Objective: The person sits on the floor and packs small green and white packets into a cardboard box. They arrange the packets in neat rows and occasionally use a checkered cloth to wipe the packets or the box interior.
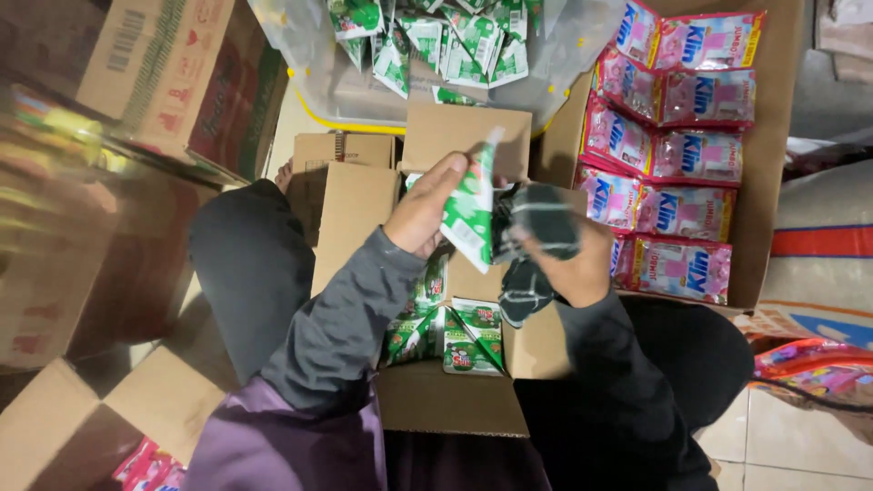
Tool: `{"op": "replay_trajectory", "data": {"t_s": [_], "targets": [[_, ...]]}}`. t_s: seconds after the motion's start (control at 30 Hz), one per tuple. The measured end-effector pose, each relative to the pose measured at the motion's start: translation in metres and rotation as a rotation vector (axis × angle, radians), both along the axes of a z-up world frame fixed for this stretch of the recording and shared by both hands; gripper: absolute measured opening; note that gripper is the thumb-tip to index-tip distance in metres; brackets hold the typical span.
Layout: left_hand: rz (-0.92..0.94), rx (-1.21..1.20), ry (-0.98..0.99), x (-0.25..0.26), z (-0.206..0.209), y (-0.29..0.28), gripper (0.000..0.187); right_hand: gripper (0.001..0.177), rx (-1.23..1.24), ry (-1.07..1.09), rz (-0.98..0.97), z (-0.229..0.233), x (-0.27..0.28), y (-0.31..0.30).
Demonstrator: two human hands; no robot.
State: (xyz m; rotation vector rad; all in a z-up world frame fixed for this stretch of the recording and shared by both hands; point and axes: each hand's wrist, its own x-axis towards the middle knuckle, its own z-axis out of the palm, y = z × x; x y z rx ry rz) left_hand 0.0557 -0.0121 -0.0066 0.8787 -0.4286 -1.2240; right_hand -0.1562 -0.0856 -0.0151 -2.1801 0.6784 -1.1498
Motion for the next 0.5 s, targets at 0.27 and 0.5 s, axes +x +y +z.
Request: {"op": "replay_trajectory", "data": {"t_s": [0.27, 0.5], "targets": [[-0.171, 0.093, 0.055, -0.022, -0.031, 0.000, 0.085, 0.060, 0.051, -0.015, 0.155, 0.011, 0.036, 0.041], [-0.230, -0.063, -0.503, -0.035, -0.002, 0.024, 0.055, 0.041, 0.293, 0.025, -0.102, -0.057, 0.019, -0.020]]}}
